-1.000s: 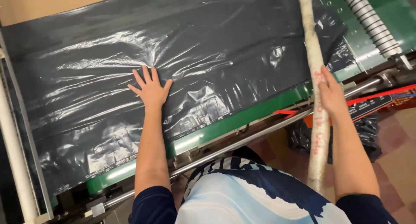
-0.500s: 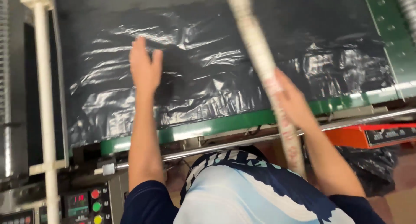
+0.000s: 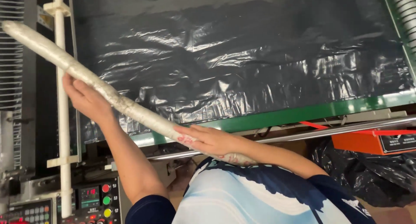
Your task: Using a long tube to smooth and press down plastic film on a conveyor belt of a bag-making machine.
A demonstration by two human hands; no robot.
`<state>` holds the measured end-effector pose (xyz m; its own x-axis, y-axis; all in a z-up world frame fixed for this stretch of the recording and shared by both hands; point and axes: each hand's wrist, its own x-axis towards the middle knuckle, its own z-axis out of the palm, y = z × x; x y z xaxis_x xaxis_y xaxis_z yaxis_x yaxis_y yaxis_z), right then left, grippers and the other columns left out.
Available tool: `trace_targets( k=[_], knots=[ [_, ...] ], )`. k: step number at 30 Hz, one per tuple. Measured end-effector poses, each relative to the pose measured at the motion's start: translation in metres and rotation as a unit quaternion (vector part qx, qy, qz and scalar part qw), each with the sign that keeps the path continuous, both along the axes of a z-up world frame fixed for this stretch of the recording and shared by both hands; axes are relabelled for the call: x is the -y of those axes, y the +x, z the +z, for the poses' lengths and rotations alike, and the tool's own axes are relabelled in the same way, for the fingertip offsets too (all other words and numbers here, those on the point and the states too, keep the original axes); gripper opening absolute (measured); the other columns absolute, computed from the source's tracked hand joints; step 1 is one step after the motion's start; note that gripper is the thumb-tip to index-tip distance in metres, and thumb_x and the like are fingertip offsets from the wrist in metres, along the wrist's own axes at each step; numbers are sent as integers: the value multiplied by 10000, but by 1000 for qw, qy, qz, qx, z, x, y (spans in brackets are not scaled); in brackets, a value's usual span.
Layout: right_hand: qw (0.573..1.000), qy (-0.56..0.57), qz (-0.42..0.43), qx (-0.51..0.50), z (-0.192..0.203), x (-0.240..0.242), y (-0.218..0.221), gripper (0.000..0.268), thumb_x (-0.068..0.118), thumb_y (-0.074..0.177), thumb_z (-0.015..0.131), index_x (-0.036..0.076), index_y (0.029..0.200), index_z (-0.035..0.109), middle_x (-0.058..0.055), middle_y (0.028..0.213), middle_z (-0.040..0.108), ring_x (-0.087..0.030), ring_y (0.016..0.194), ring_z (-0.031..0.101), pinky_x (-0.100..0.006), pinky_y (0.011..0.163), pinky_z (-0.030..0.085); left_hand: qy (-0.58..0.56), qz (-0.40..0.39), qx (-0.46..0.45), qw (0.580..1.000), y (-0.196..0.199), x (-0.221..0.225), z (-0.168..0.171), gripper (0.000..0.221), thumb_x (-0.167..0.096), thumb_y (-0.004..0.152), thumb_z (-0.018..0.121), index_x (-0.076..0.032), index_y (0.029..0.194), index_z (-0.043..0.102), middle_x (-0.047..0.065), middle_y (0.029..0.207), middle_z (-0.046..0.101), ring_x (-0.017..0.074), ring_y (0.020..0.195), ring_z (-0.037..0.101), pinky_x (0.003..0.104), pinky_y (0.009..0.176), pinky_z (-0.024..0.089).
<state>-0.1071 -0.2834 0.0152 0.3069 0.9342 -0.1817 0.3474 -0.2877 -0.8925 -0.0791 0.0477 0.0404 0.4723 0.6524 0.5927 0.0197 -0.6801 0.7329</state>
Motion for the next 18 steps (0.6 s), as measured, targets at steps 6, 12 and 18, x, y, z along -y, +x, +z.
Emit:
trace_targets(
  k=[6,12,18],
  knots=[
    [988,100,-119,4,-6,43,13,558,248,1007,415,143,1553,374,-305,1308,579,-510,1132,606,-600,918,500,-2,-65,7,998,49,20,-73,386,-203,1100,518,19,1412,467,325,1356,540,469,1284,505,545,1102,376],
    [976,34,-193,94,-24,72,22,583,318,984,469,212,1553,403,-189,1367,568,-390,1224,588,-533,1002,471,15,-129,-75,989,69,80,-70,437,-66,941,615,78,1346,532,344,1226,612,501,1156,581,600,1021,421],
    [972,12,-219,81,-5,72,21,623,289,966,513,182,1564,376,-189,1338,572,-385,1241,563,-541,1048,423,54,-156,-135,977,56,86,-71,476,-307,986,634,-91,1394,521,151,1262,663,317,1209,600,462,1096,424]
  ],
)
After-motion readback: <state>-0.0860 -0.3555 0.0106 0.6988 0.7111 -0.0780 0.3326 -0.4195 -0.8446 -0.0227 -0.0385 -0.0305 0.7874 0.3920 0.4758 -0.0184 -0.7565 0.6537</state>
